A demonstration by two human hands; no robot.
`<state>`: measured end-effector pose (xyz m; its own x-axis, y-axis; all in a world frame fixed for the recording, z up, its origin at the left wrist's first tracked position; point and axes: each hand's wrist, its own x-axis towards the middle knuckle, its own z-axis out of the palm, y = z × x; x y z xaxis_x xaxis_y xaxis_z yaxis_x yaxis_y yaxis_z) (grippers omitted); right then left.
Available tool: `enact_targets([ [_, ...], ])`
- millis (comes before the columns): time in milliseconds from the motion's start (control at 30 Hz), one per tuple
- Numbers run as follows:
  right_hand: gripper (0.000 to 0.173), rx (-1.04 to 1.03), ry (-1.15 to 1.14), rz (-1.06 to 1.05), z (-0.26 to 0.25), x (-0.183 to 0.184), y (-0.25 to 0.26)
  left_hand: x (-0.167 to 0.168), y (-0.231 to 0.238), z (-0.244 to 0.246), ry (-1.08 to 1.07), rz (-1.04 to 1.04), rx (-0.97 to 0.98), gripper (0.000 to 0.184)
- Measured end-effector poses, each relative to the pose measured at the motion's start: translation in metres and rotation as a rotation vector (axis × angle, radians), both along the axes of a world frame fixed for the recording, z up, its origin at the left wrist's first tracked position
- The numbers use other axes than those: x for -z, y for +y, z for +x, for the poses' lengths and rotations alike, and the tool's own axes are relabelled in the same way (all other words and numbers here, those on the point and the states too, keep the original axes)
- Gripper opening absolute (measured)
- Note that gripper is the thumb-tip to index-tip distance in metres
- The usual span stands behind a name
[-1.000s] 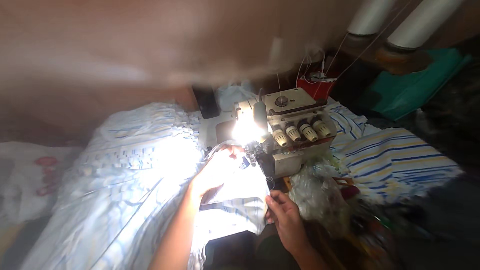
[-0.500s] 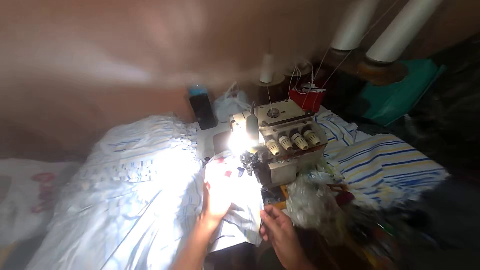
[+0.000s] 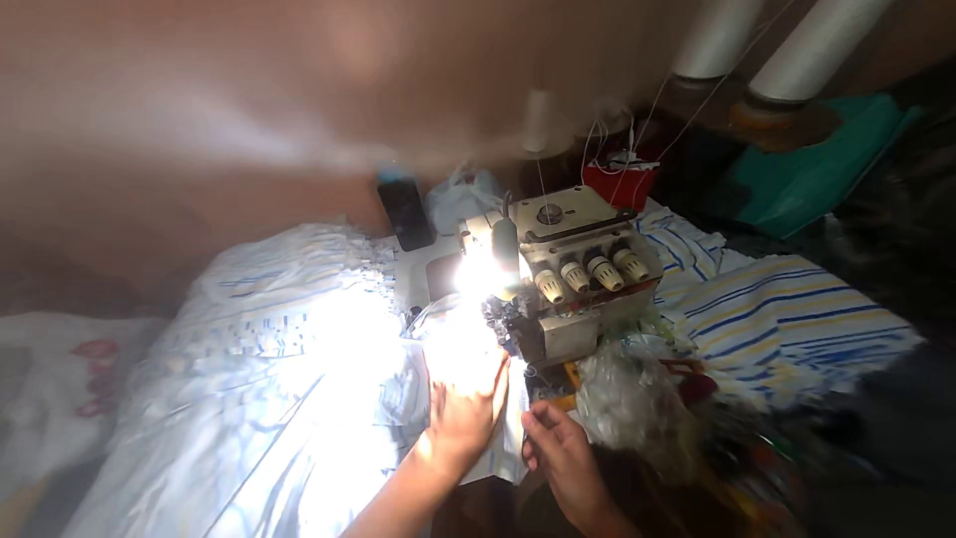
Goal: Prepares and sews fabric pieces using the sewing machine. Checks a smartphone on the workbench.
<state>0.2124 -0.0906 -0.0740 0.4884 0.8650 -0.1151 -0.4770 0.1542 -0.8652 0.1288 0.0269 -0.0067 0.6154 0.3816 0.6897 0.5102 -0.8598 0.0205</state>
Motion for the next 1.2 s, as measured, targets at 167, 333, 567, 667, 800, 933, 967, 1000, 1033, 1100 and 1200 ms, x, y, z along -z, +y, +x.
enact_targets([
  [167,0.009,-0.005,-0.025,0.007,0.001,0.002,0.0,0.003,0.002,-0.004,0.027,-0.159,0.05,0.033],
  [333,0.01,-0.006,-0.031,0.004,0.001,0.001,0.001,-0.008,0.01,-0.008,0.074,-0.37,0.119,0.031],
  [567,0.011,-0.003,-0.022,0.021,0.001,0.002,0.001,-0.013,0.016,-0.009,0.124,-0.259,0.143,0.03],
  [667,0.012,0.012,-0.029,0.038,0.0,0.003,0.001,-0.012,0.016,-0.008,0.121,-0.208,0.154,0.029],
  [800,0.013,0.008,-0.046,0.038,0.0,0.002,0.001,-0.009,0.017,-0.01,0.105,-0.224,0.15,0.03],
  [933,0.013,0.007,-0.05,0.041,0.001,0.003,0.002,-0.006,0.019,-0.01,0.087,-0.233,0.148,0.031],
  [967,0.014,0.006,-0.048,0.042,0.001,0.003,0.002,-0.006,0.019,-0.009,0.08,-0.233,0.147,0.032],
  [1000,0.014,0.005,-0.047,0.044,0.001,0.003,0.002,-0.005,0.019,-0.008,0.073,-0.23,0.148,0.032],
  [1033,0.014,0.005,-0.044,0.048,0.001,0.004,0.002,-0.003,0.021,-0.008,0.061,-0.218,0.15,0.031],
  [1100,0.014,0.004,-0.045,0.057,0.001,0.005,0.002,0.002,0.024,-0.006,0.043,-0.213,0.146,0.03],
  [1200,0.012,0.005,-0.045,0.053,0.001,0.005,0.002,0.001,0.026,-0.005,0.062,-0.236,0.144,0.027],
])
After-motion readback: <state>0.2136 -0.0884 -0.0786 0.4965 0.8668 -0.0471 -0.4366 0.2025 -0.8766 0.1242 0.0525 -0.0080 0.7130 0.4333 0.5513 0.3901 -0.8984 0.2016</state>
